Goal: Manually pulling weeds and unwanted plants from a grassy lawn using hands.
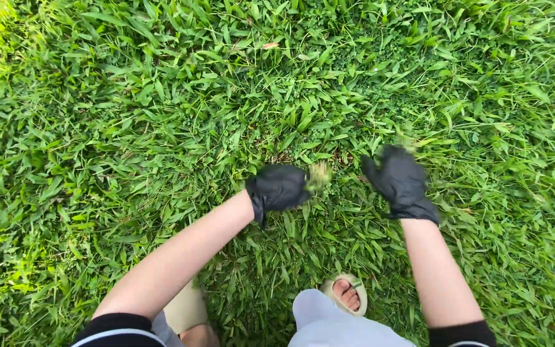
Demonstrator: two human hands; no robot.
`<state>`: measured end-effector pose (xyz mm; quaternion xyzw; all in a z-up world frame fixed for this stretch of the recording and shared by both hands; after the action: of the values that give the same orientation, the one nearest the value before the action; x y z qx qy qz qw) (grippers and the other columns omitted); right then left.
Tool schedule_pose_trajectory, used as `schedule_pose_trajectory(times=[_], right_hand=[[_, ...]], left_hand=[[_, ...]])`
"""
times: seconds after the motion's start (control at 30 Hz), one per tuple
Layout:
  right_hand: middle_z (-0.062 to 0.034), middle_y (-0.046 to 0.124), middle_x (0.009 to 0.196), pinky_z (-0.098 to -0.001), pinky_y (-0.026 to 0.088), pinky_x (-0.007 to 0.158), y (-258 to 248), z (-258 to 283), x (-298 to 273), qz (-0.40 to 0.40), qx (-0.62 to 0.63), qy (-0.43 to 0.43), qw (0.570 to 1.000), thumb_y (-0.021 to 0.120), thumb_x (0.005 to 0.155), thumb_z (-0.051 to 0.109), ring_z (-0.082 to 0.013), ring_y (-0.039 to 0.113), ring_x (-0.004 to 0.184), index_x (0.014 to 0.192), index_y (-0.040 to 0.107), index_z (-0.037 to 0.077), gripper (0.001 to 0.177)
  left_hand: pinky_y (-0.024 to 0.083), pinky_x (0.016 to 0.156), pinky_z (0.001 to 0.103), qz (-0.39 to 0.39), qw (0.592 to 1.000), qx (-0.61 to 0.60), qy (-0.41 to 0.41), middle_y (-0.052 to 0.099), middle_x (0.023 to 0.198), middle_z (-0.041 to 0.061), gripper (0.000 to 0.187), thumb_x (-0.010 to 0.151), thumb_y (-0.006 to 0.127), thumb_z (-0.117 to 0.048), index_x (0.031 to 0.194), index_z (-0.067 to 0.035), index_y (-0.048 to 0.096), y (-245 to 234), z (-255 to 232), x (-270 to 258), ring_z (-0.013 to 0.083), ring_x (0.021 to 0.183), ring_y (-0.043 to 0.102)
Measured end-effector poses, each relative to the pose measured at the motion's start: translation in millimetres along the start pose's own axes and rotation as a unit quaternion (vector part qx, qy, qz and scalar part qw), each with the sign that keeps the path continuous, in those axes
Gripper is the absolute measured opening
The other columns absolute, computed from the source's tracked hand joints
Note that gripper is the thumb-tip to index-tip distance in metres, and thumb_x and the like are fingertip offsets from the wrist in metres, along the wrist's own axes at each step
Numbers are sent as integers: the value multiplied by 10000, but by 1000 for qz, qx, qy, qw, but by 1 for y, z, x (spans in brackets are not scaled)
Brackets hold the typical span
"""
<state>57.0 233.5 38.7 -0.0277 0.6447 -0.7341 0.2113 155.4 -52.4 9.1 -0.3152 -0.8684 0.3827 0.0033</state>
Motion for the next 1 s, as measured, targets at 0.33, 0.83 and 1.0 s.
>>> schedule_pose_trajectory(times=[0.33, 0.83, 1.0], right_hand=[[-188, 745, 896, -436, 591, 765, 102, 88, -21, 244, 91, -120, 958, 549, 957, 202, -315, 736, 768, 1084, 722, 67, 253], [-257, 722, 1111, -521, 557, 877, -40, -151, -41, 110, -24, 126, 986, 605, 942, 427, -443, 699, 1015, 1190, 672, 55, 452], [-265, 663, 1238, -522, 533, 929, -66, -94, 45, -9, -9, 98, 995, 725, 877, 468, -440, 661, 1089, 1347, 566, 19, 669]], left_hand=[[517, 783, 556, -122, 984, 64, -110, 719, 949, 246, 564, 930, 482, -544, 1165, -79, 697, -57, 61, 12, 454, 859, 664], [454, 1079, 526, -147, 956, 138, -215, 439, 1480, 257, 991, 794, 719, -632, 1550, -114, 341, -39, 4, 114, 435, 1310, 520], [458, 1017, 535, -119, 941, 191, -255, 391, 1549, 259, 1048, 819, 702, -552, 1559, 48, 264, 11, 34, 148, 393, 1250, 545]])
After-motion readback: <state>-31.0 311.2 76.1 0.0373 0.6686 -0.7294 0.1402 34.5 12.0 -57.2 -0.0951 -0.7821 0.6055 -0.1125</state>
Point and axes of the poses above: each hand's wrist, its own x-axis towards the middle knuckle, its own y-axis out of the palm, z = x × y, the point moved 1 cm from there along x, towards the middle knuckle
